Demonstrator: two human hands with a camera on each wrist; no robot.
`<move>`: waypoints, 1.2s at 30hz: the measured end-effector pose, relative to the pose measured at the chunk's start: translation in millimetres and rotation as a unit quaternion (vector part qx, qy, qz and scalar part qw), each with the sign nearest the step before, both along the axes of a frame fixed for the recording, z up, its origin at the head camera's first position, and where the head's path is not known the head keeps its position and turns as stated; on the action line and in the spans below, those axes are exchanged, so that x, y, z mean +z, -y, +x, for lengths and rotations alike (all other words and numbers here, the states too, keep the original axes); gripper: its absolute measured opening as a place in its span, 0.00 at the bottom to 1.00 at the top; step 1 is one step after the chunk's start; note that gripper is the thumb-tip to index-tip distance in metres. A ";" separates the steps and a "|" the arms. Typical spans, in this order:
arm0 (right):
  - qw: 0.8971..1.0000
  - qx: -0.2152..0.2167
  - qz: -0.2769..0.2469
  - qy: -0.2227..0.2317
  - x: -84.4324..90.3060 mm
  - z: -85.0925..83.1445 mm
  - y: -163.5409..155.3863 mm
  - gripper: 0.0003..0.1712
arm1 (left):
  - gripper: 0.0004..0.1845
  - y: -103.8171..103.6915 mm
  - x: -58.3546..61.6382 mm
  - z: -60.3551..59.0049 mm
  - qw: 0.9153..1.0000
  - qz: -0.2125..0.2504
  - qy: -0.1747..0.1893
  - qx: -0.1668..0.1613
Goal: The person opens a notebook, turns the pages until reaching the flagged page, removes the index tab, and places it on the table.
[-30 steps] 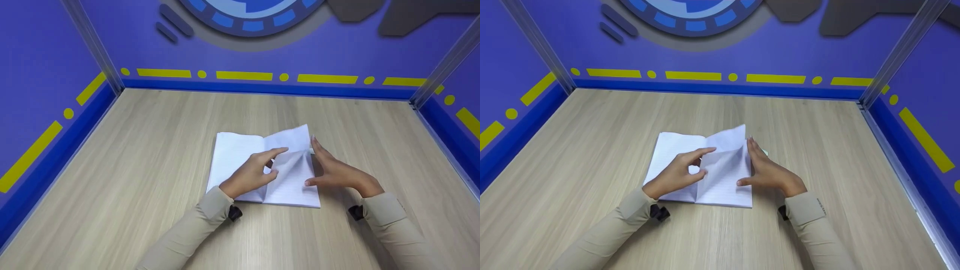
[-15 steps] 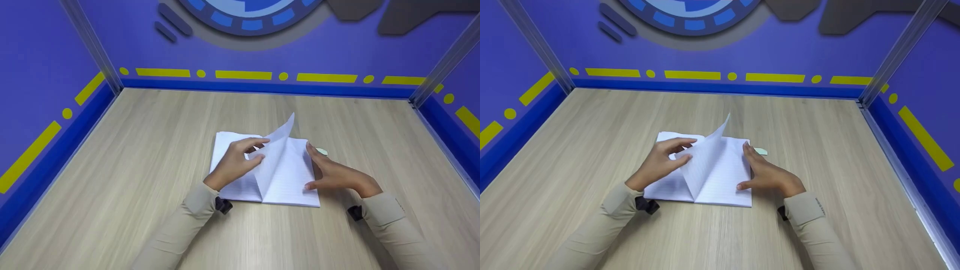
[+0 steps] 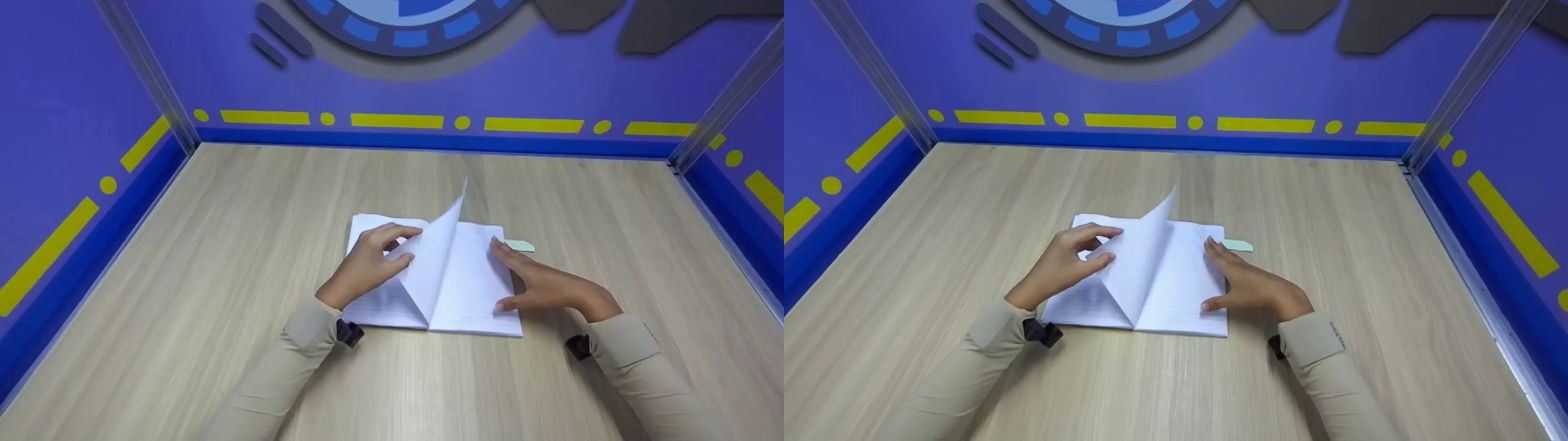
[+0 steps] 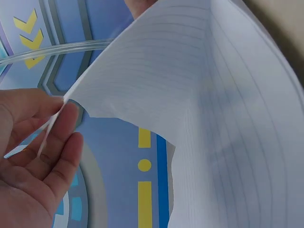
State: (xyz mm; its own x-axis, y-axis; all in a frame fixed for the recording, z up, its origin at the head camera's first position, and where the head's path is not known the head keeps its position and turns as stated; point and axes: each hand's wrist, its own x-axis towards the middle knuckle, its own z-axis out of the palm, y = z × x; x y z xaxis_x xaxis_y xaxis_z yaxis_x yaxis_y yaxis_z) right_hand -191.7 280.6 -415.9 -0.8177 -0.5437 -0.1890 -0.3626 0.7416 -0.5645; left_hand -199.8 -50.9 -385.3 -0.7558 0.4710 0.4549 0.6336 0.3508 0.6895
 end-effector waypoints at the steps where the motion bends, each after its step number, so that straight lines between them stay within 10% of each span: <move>1: 1.000 0.001 0.002 0.001 0.0 -0.1 0.4 0.66 | 0.19 1.5 -0.5 -0.6 1.000 -0.008 -0.001 0.000; 27: 0.998 0.037 0.027 0.041 -3.1 -1.8 2.8 0.64 | 0.43 35.5 -24.7 -6.3 0.986 -0.157 -0.021 0.047; 36: 0.997 0.043 0.036 0.049 -0.7 0.4 3.3 0.63 | 0.38 44.7 -29.3 -5.6 0.953 -0.271 0.136 -0.024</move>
